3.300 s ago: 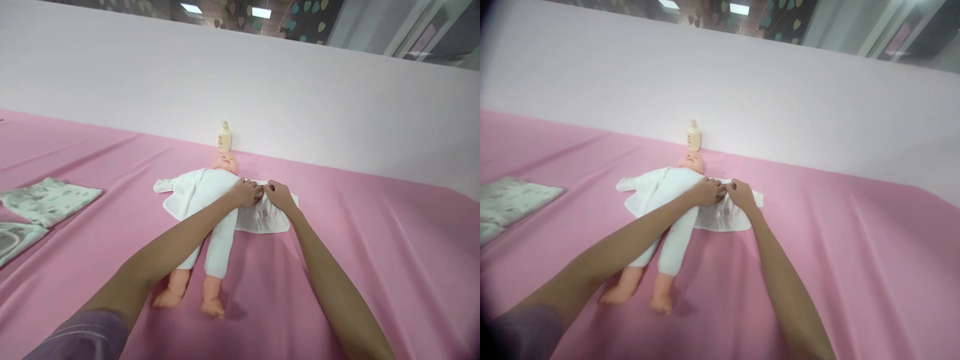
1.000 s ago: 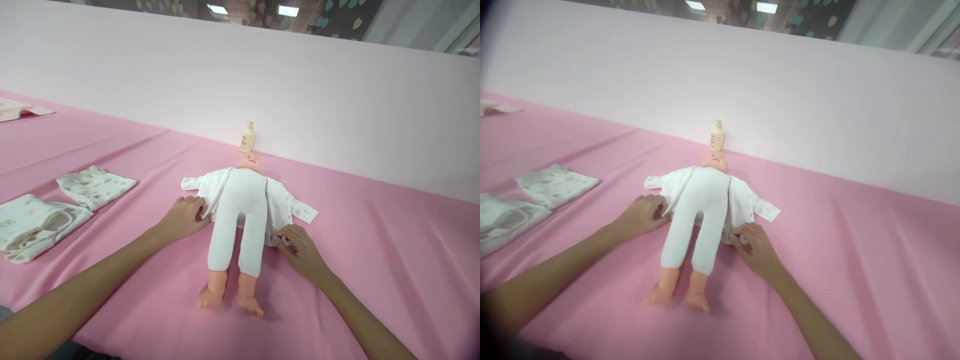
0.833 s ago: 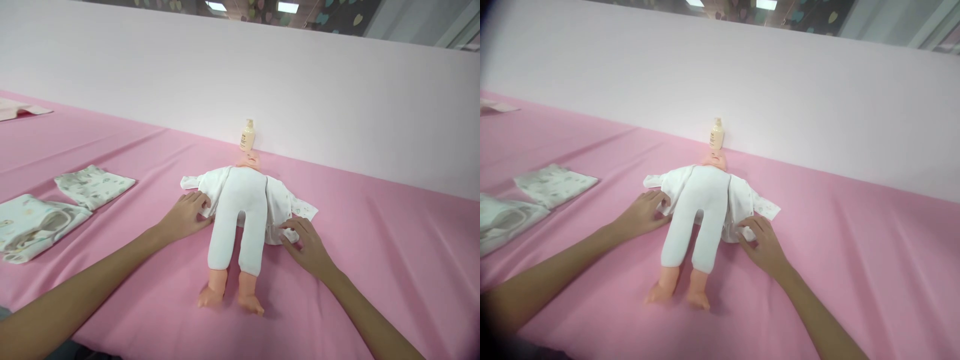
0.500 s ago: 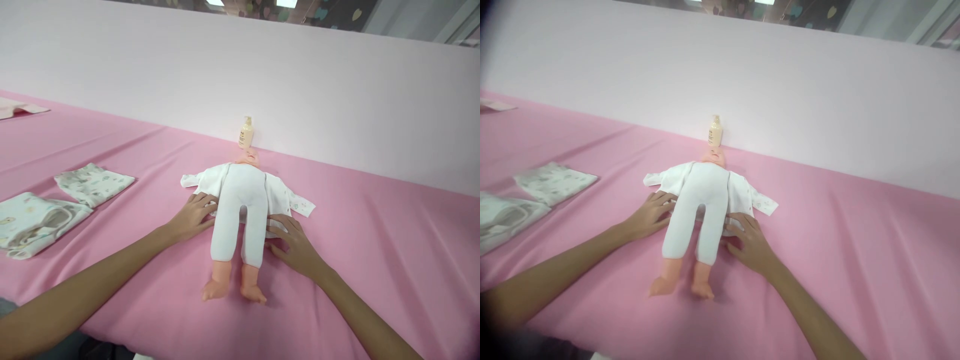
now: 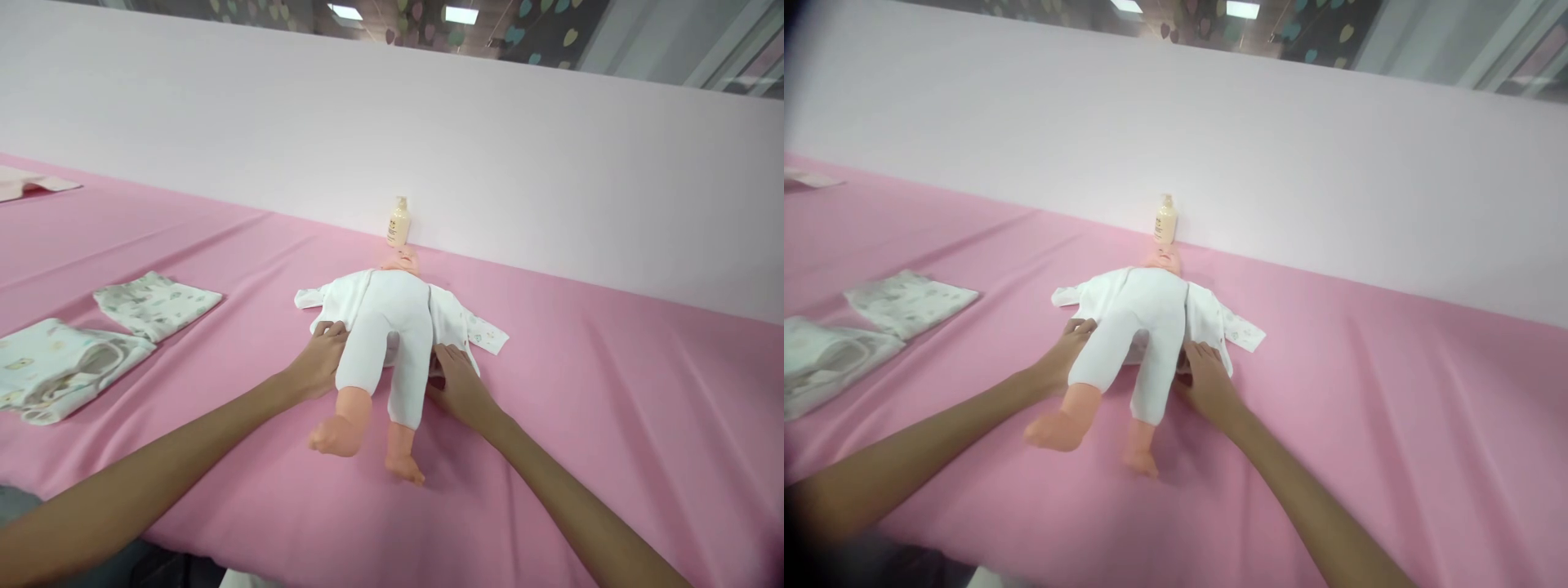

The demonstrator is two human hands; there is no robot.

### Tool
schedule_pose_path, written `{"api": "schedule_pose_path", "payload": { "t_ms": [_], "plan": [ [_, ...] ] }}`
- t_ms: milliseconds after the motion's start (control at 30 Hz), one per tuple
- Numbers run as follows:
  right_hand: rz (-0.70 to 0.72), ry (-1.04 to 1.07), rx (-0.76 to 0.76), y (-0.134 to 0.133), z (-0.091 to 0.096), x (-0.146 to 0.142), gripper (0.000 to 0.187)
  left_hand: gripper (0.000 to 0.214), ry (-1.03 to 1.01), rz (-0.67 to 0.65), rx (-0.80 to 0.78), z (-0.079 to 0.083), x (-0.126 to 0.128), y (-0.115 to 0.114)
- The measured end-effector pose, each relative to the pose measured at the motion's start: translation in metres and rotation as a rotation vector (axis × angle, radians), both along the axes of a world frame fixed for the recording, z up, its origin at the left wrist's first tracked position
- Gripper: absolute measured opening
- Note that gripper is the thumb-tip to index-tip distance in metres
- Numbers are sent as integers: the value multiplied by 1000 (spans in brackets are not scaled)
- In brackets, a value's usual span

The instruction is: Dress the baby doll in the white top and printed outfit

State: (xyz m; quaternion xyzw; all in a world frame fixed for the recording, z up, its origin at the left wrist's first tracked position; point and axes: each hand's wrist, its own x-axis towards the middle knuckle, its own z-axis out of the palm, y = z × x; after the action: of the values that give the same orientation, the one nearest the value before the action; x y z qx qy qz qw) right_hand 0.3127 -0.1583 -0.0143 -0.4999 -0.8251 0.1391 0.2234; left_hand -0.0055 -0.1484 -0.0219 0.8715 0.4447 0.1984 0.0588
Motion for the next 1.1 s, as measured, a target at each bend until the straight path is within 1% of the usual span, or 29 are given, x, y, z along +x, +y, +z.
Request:
{"api": "schedule_pose_path", "payload": {
  "t_ms": [67,100,200,267,333,367,433,467,533,567,600,667,700,767,800,833,900,967,1033,1100],
  "plan": [
    [-52,5,-55,3,1,-3,21,10,3,9,-12,-4,-3,3],
    [-40,2,-70,4,2,-4,21,9,3,11,-14,-5,-4,4],
    [90,-12,-91,6,5,0,25,10,25,-14,-9,-1,-7,3],
    [175,-4,-133,6,10,6,22,19,31,-41,-16,7,-10,2],
    [220,12,-193,6,18,13,17,26,26,-79,-52,19,-16,0],
    [229,20,-217,6,23,17,17,28,20,-98,-78,25,-19,-1],
    [211,50,-240,9,34,25,23,30,9,-151,-154,39,-30,-1],
    [180,80,-232,12,40,30,26,29,-5,-177,-201,45,-36,0],
    [68,155,-175,23,49,38,28,30,-75,-176,-278,54,-49,8],
    [-3,186,-130,31,52,42,28,31,-129,-140,-287,57,-54,16],
    [-75,205,-83,42,54,44,30,33,-186,-77,-267,59,-58,25],
    [-188,196,-14,70,57,46,34,37,-276,86,-162,61,-58,52],
    [-221,175,1,86,58,44,38,40,-293,159,-107,62,-55,67],
    [-250,107,-30,120,59,36,47,46,-288,257,-63,65,-43,101],
    [-258,66,-87,136,59,31,52,50,-269,293,-100,67,-36,118],
    [-248,26,-171,150,59,25,56,55,-240,320,-175,70,-28,133],
    [-213,-25,-353,172,60,16,65,67,-150,327,-379,74,-15,160],
    [-170,-34,-475,186,61,10,73,77,-72,282,-537,75,-8,180],
    [-141,-22,-529,192,60,9,78,84,-43,228,-602,75,-4,193],
    [-124,-2,-544,193,58,13,76,87,-50,195,-610,73,-1,201]
  ]
}}
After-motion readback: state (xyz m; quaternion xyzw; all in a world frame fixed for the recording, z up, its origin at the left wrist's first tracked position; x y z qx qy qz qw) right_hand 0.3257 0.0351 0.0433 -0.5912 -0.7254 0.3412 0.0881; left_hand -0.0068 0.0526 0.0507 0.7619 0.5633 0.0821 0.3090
